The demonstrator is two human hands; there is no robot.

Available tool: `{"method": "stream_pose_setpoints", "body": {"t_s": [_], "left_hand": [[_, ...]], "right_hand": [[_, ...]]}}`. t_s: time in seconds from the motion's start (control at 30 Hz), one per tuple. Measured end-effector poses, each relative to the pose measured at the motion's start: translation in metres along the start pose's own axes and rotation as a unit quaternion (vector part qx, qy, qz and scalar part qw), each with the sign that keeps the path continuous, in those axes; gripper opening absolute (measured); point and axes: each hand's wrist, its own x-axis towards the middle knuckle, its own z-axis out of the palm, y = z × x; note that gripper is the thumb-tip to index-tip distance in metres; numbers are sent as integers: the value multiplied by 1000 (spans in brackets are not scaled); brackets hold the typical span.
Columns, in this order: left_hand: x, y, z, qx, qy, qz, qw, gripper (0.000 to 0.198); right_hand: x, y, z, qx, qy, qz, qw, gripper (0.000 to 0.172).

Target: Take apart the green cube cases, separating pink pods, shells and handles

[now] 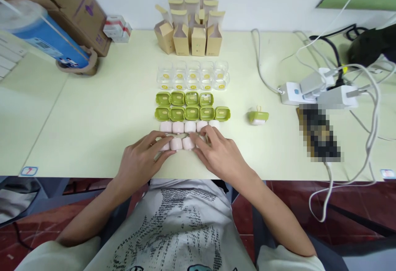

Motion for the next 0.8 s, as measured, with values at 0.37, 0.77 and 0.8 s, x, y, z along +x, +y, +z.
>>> {"method": "stream_pose_setpoints", "body": {"t_s": [0.37, 0.77, 0.8], "left_hand": [[1, -7, 4, -29, 43, 28, 998, 29], [5, -12, 6, 16, 61, 56, 996, 30], [5, -14, 7, 14, 60, 54, 997, 31]], "right_hand": [[0, -1, 9, 8, -17, 28, 999, 26], [6, -12, 6, -41, -43, 72, 996, 25], [6, -13, 7, -42, -45, 76, 995, 25]]}}
